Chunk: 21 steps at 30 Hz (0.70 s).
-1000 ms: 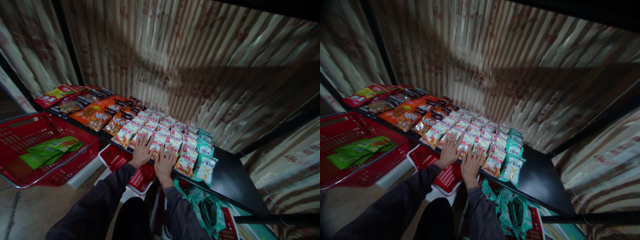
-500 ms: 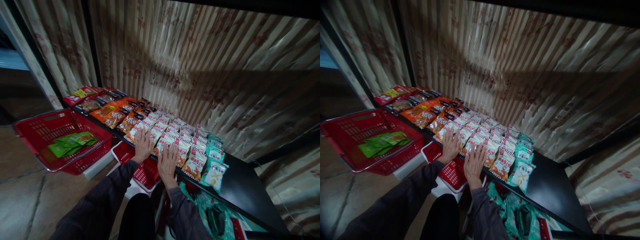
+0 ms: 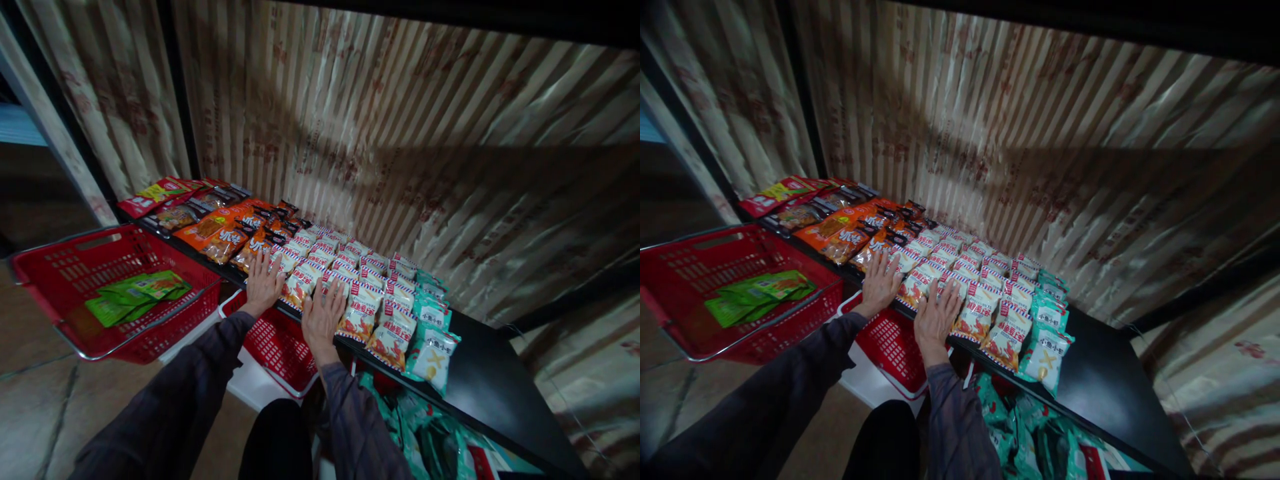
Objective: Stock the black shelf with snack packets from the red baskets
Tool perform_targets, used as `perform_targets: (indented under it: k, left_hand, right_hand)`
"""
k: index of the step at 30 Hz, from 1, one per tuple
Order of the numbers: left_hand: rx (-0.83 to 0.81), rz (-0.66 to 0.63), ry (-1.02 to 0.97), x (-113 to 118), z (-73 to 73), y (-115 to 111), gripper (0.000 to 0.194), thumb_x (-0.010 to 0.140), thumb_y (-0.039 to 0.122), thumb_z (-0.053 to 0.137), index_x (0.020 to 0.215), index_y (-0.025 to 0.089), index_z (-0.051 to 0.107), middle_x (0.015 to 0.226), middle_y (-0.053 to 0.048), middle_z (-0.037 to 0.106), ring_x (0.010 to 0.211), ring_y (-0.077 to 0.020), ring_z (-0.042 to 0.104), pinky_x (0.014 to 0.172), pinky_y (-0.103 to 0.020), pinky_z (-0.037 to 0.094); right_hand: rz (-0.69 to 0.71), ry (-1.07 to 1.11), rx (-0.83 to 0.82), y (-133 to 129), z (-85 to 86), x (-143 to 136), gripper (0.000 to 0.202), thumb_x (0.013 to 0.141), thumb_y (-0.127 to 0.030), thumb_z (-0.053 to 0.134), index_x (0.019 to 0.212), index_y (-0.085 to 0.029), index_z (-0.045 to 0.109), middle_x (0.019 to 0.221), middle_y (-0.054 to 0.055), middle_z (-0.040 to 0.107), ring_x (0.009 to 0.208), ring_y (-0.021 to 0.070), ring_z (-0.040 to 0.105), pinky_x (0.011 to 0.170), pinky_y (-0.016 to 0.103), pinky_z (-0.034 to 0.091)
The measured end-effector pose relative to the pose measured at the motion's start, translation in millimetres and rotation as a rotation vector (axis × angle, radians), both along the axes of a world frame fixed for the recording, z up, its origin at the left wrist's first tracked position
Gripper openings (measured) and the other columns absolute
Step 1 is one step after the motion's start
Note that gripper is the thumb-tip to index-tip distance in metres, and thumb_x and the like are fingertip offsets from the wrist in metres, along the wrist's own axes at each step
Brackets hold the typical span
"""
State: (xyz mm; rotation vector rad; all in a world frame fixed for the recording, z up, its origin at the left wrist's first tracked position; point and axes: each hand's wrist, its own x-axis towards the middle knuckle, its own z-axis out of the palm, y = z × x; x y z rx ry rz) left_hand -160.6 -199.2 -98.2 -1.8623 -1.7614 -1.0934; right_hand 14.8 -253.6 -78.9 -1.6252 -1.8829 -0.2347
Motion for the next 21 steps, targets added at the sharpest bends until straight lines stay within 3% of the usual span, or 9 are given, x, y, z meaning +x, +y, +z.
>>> perform_targets:
  k: [5,12,21]
  left_hand:
    - [-0.008,-0.069,0.048,-2,0.8,2,0.052,0.097,0.037,0.039,0.143,0.014,0.047,0.157,-0.015,0.03,0.149,-0.0296,0.016,0.117,-0.05,0.024]
    - [0.017,-0.058,0.061,1,-0.8,4,0.051,0.097,0.034,0.039,0.142,0.012,0.046,0.157,-0.016,0.029,0.149,-0.029,0.013,0.117,-0.049,0.024]
    - [0.025,-0.113,0.031,-1,-4.7,12,0.051,0.097,0.034,0.038,0.144,0.012,0.043,0.158,-0.017,0.027,0.15,-0.0296,0.012,0.115,-0.051,0.028]
  right_hand:
    - [0.037,-0.022,-0.014,1,-2.0,-4,0.051,0.097,-0.03,0.04,0.147,-0.02,0.039,0.159,0.016,0.026,0.149,0.0353,0.01,0.113,0.059,0.021]
    - [0.066,-0.002,-0.059,7,-6.2,-22,0.051,0.097,-0.031,0.043,0.147,-0.025,0.039,0.159,0.015,0.026,0.149,0.0344,0.012,0.113,0.059,0.02]
    - [0.083,-0.037,-0.101,7,-9.4,-20,0.052,0.095,-0.033,0.047,0.146,-0.025,0.041,0.158,0.017,0.028,0.148,0.0361,0.015,0.113,0.058,0.019]
